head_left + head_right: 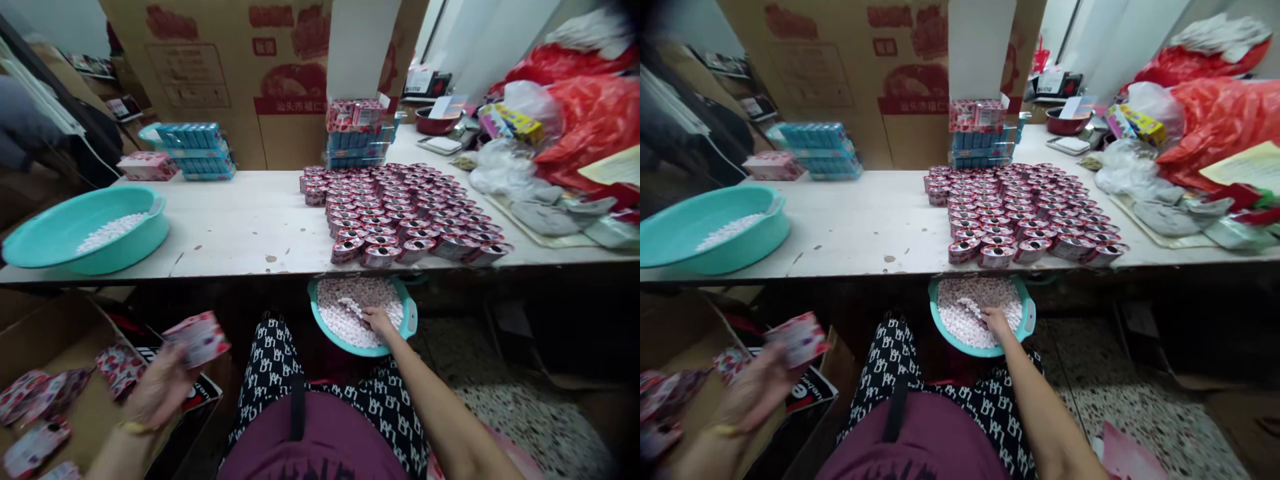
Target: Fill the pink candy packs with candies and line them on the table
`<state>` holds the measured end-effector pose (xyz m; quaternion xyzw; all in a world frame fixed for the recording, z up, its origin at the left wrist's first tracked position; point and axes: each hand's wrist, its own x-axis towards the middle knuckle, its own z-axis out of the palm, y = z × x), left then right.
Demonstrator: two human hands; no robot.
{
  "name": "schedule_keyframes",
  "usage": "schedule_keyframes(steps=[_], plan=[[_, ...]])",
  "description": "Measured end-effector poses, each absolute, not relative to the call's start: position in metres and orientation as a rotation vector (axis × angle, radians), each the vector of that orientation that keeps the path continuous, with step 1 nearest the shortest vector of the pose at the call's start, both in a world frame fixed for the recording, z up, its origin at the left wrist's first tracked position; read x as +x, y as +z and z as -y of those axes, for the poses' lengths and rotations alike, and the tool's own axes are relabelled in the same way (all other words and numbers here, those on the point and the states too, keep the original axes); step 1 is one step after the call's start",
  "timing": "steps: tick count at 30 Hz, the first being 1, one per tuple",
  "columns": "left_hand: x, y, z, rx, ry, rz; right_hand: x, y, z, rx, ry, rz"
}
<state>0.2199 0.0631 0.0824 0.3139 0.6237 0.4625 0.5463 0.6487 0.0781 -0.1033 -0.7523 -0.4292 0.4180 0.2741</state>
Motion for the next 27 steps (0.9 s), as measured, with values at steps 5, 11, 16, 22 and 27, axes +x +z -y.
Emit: schedule_keyframes(steps=[5,11,16,22,27], plan=[[0.341,0.038,-0.087,0.896,0.865,-0.992,0.656,-0.08,-0.068,-1.911,1.181,1.1],[0.421,-0.006,-0.131,1.423,0.745,-1.005,0.685,-0.037,-0.051,-1.863,1.181,1.142],[0.453,-0.028,-0.146,1.666,0.736,-1.012,0.692,0.008,-0.052,-1.95,1.031,1.494],[0.47,-0.037,-0.144,1.875,0.77,-0.951,0.668,0.066,-0.072,-2.407,0.642,2.119],[0.471,-0.051,-0.142,1.852,0.799,-0.984,0.631,0.098,-0.088,-2.596,0.49,2.287]])
